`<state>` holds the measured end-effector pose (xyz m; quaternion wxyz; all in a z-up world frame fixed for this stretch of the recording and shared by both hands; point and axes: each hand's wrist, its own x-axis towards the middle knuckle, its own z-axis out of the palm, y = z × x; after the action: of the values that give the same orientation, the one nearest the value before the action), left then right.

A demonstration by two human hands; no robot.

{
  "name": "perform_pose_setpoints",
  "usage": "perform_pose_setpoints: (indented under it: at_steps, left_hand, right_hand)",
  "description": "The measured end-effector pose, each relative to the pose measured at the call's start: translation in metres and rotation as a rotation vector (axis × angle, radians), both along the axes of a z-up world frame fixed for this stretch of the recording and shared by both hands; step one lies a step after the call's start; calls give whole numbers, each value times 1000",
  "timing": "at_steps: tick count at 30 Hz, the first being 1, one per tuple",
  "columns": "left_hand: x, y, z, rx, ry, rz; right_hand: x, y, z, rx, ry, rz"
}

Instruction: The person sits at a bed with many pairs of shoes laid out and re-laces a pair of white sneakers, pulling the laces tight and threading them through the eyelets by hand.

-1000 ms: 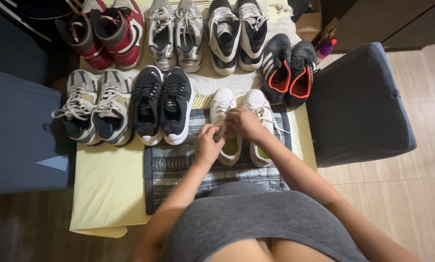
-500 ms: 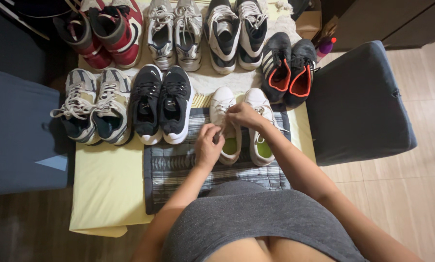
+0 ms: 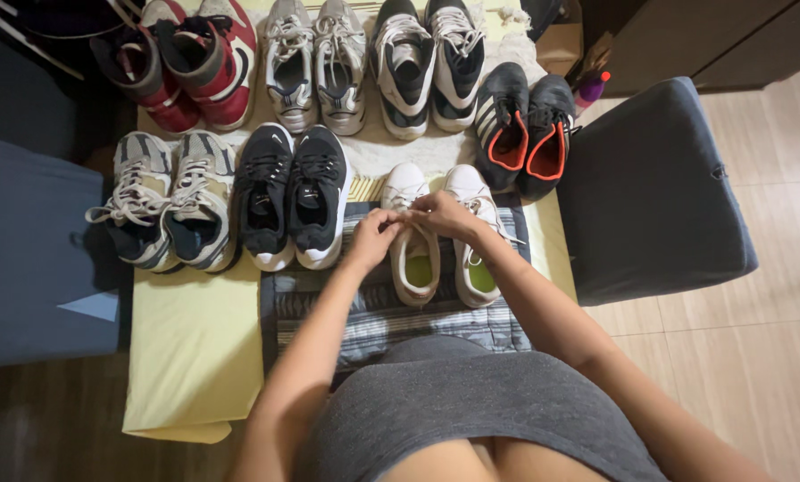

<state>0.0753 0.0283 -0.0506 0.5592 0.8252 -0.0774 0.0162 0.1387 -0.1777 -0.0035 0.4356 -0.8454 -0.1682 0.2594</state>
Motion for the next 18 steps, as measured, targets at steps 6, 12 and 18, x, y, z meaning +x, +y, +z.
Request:
perform_pose_setpoints:
  at_steps: [6, 12, 18]
  left_hand:
    - [20, 13, -14, -319, 407, -228]
    - [33, 26, -20, -264, 454, -355]
    - [31, 13, -16, -94, 283, -223]
  right_hand:
    - [0, -4, -6, 119, 5, -4]
    - [-4, -5, -4, -47, -503, 150]
    - [-19, -24, 14, 51, -444, 111]
